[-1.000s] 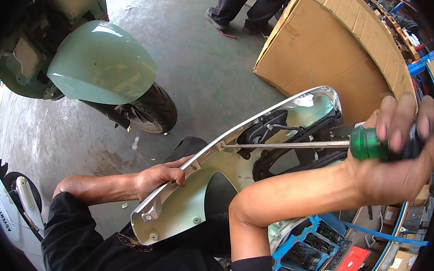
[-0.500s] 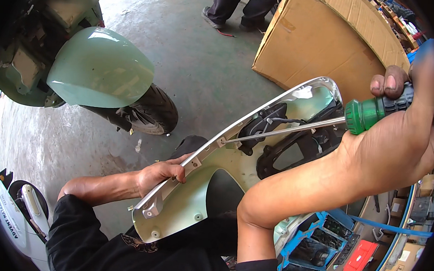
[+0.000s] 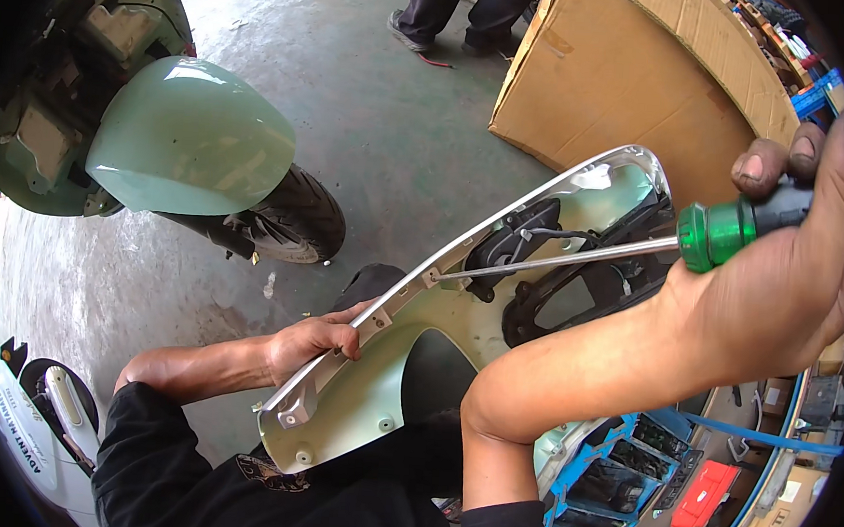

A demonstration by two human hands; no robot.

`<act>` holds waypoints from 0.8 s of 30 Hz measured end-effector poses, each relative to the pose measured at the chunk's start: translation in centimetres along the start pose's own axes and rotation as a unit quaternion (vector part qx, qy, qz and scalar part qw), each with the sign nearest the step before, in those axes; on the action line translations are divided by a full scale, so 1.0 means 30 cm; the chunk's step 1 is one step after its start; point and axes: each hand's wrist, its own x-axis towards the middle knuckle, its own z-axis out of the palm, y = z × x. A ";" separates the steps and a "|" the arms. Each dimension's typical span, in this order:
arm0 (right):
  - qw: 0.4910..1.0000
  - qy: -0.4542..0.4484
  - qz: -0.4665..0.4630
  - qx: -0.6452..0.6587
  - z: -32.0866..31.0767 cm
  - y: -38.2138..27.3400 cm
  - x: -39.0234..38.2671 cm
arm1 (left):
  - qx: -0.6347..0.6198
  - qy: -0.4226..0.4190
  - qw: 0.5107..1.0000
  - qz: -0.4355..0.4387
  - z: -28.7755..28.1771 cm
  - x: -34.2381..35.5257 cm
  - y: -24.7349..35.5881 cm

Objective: The person assembles a motorcycle fairing by attaching internal brackets and a chrome trim piece using a screwdriver to secure screws into the plastic panel.

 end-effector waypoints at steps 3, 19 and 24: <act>0.816 -0.311 0.003 0.488 -0.038 0.036 0.026 | 0.007 0.002 1.000 0.001 0.004 0.005 -0.003; 0.859 -0.230 -0.005 0.457 -0.025 0.022 -0.019 | -0.007 0.002 1.000 -0.014 -0.004 0.012 -0.006; 0.702 -0.460 0.042 0.541 -0.052 0.067 0.042 | -0.003 -0.017 1.000 -0.003 -0.013 0.021 -0.013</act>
